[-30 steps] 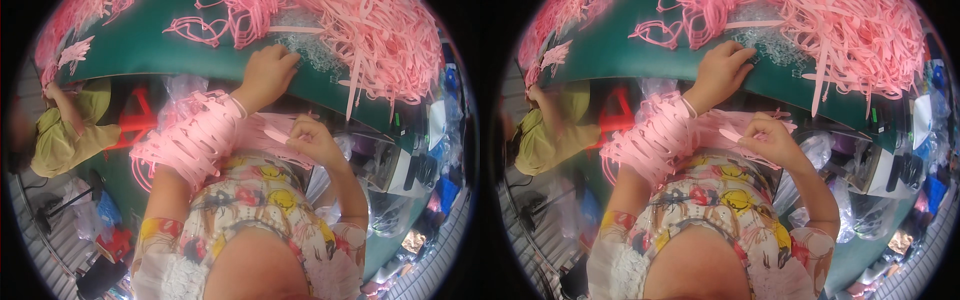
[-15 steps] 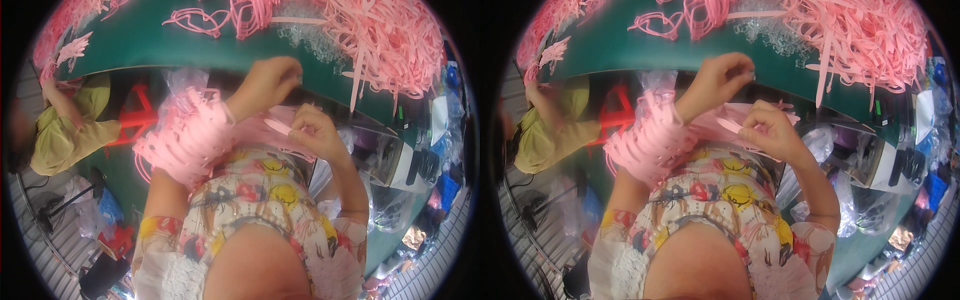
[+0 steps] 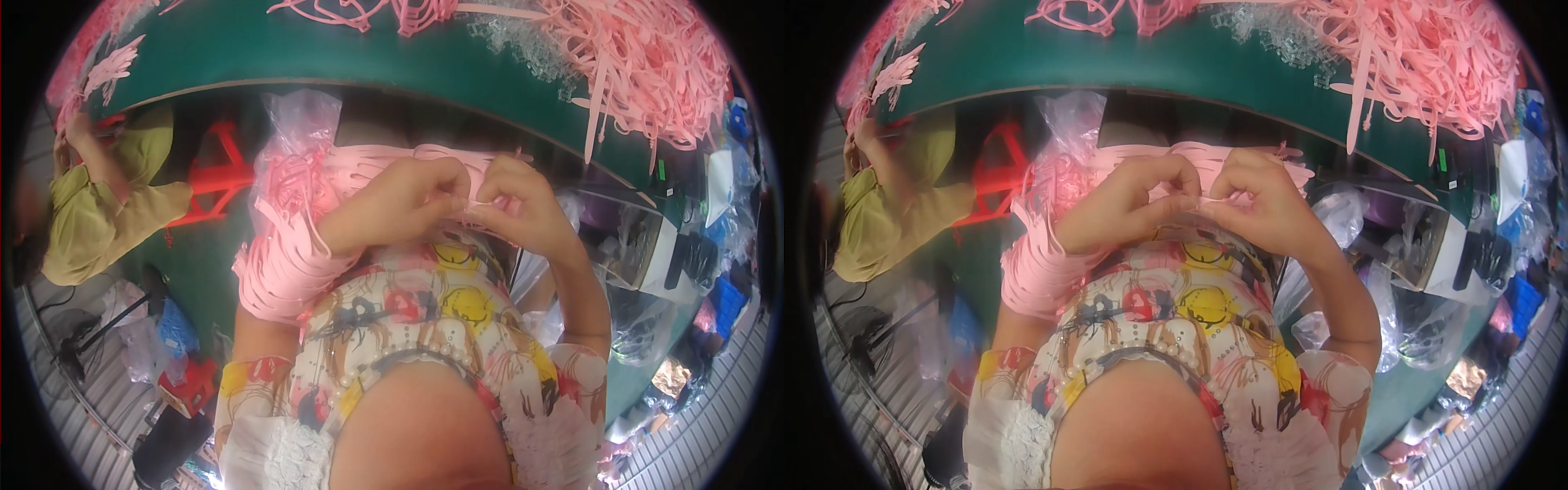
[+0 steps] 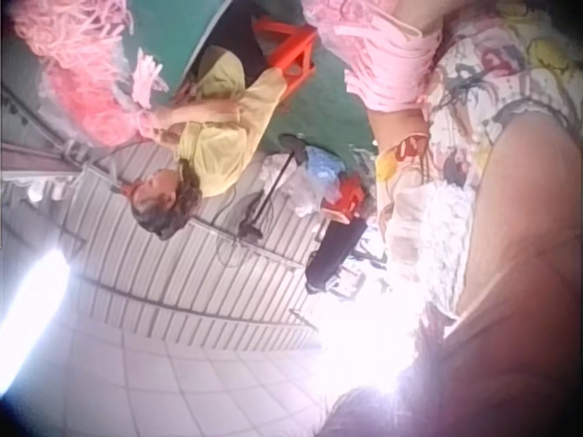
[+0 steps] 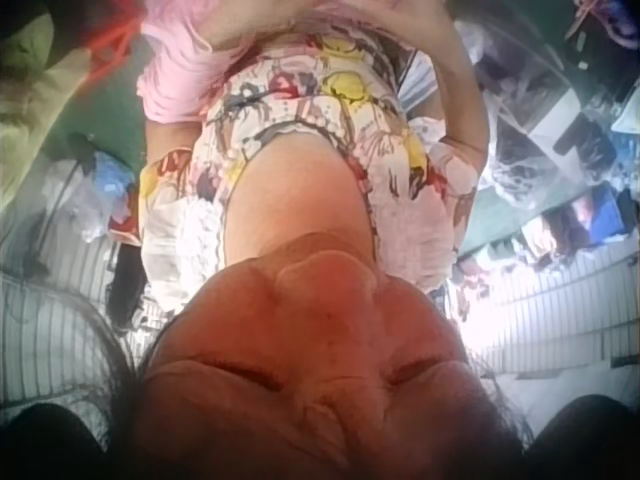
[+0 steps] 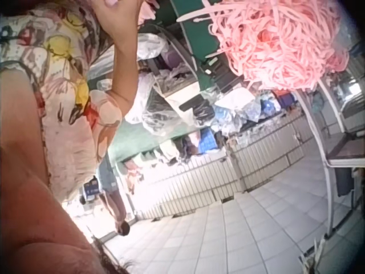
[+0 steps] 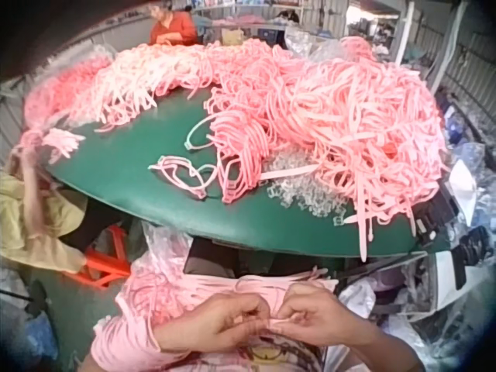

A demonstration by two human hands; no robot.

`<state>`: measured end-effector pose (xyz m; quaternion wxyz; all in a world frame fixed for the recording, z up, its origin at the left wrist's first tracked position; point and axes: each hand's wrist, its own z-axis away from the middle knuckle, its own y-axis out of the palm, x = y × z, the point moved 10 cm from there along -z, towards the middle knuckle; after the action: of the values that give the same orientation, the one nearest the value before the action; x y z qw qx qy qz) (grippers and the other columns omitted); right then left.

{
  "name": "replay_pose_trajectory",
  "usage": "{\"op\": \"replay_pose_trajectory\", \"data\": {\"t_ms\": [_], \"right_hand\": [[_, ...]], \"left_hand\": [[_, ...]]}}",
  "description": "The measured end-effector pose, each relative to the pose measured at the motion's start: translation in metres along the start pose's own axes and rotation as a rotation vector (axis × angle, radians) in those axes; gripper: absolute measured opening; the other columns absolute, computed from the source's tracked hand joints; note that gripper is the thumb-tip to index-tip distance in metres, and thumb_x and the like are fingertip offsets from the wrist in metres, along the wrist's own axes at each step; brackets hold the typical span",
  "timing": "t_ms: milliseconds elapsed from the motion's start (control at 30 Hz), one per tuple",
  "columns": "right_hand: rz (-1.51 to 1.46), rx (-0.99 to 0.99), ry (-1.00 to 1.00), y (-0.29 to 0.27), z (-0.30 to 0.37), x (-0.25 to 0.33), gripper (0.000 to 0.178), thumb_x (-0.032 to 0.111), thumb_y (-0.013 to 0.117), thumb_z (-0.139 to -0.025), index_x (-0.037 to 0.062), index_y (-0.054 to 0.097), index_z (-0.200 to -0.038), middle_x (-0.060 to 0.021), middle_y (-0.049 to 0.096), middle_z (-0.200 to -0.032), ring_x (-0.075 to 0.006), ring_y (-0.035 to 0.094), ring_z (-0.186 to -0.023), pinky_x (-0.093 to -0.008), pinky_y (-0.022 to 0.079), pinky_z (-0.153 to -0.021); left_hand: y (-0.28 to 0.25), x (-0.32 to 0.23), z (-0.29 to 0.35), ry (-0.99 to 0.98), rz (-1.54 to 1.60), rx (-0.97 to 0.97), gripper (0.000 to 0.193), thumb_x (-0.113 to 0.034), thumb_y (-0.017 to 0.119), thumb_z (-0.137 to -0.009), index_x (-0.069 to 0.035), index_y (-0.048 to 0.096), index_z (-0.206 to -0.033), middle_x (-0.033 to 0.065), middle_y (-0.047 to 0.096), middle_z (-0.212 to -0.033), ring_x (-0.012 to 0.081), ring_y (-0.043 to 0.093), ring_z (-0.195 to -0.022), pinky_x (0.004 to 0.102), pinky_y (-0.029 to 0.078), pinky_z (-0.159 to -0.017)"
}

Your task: The person sits at a green table and repeatedly picks up pink plastic strips and small clear plastic pieces. They insert the plastic pieces into the strips by hand, then place the assembled items into a pile on the table. The person continues this repetitive assembly process throughout the clip.

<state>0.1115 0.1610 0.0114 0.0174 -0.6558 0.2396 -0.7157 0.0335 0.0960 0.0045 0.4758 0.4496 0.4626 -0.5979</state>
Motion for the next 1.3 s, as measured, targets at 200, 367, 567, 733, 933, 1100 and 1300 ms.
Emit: {"op": "replay_pose_trajectory", "data": {"t_ms": [200, 367, 567, 733, 933, 1100, 1300], "right_hand": [[-0.081, -0.051, -0.016, 0.003, -0.001, 0.004, 0.010, 0.009, 0.069, -0.073, 0.0036, 0.062, -0.076, -0.0057, 0.054, -0.078, -0.0172, 0.053, -0.075, -0.0296, 0.042, -0.068], [-0.016, -0.052, 0.011, 0.005, -0.002, 0.009, 0.007, 0.007, 0.066, -0.072, 0.0049, 0.060, -0.076, -0.0054, 0.054, -0.078, -0.0199, 0.054, -0.077, -0.0328, 0.041, -0.075], [0.115, -0.027, -0.056, 0.012, -0.007, 0.028, 0.008, 0.010, 0.065, -0.071, 0.0080, 0.059, -0.076, -0.0042, 0.053, -0.077, -0.0225, 0.053, -0.083, -0.0378, 0.033, -0.087], [0.155, -0.009, -0.035, 0.012, -0.009, 0.026, 0.008, 0.011, 0.064, -0.072, 0.0081, 0.058, -0.076, -0.0041, 0.052, -0.078, -0.0222, 0.053, -0.085, -0.0376, 0.030, -0.089], [0.185, -0.011, -0.049, 0.012, -0.009, 0.027, 0.008, 0.010, 0.064, -0.072, 0.0079, 0.057, -0.075, -0.0041, 0.051, -0.076, -0.0219, 0.053, -0.084, -0.0376, 0.031, -0.088], [0.186, -0.004, -0.032, 0.013, -0.009, 0.024, 0.008, 0.010, 0.064, -0.072, 0.0079, 0.057, -0.074, -0.0039, 0.051, -0.075, -0.0217, 0.052, -0.083, -0.0380, 0.031, -0.088], [0.119, 0.015, 0.015, 0.014, -0.009, 0.012, 0.008, 0.010, 0.064, -0.071, 0.0059, 0.058, -0.070, -0.0044, 0.052, -0.074, -0.0202, 0.053, -0.079, -0.0354, 0.036, -0.082]], "left_hand": [[-0.012, -0.002, 0.013, 0.099, 0.026, -0.197, 0.008, -0.006, 0.060, -0.086, 0.001, 0.059, -0.090, 0.0065, 0.059, -0.082, 0.0136, 0.055, -0.080, 0.0272, 0.044, -0.076], [-0.011, 0.021, 0.016, -0.071, 0.387, -0.215, 0.008, -0.004, 0.061, -0.085, 0.000, 0.061, -0.092, 0.0024, 0.060, -0.088, 0.0102, 0.056, -0.083, 0.0244, 0.044, -0.076], [-0.008, 0.037, 0.014, -0.146, 0.639, -0.254, 0.011, -0.002, 0.062, -0.085, 0.000, 0.062, -0.096, 0.0009, 0.060, -0.094, 0.0075, 0.055, -0.086, 0.0228, 0.044, -0.076], [-0.007, 0.025, 0.016, -0.175, 0.647, -0.257, 0.013, -0.001, 0.061, -0.086, 0.001, 0.062, -0.098, 0.0014, 0.061, -0.094, 0.0073, 0.057, -0.086, 0.0218, 0.045, -0.074], [0.000, 0.038, 0.018, -0.195, 0.616, -0.170, 0.014, -0.001, 0.061, -0.086, 0.002, 0.062, -0.100, 0.0012, 0.061, -0.090, 0.0062, 0.056, -0.077, 0.0198, 0.045, -0.065], [-0.006, 0.034, 0.017, -0.179, 0.503, -0.199, 0.013, 0.001, 0.062, -0.084, 0.002, 0.065, -0.097, 0.0015, 0.061, -0.089, 0.0060, 0.056, -0.078, 0.0206, 0.044, -0.064], [-0.017, 0.011, 0.023, 0.070, 0.069, -0.342, 0.017, 0.004, 0.064, -0.078, 0.000, 0.067, -0.094, 0.0060, 0.064, -0.087, 0.0130, 0.061, -0.077, 0.0254, 0.048, -0.065]]}}
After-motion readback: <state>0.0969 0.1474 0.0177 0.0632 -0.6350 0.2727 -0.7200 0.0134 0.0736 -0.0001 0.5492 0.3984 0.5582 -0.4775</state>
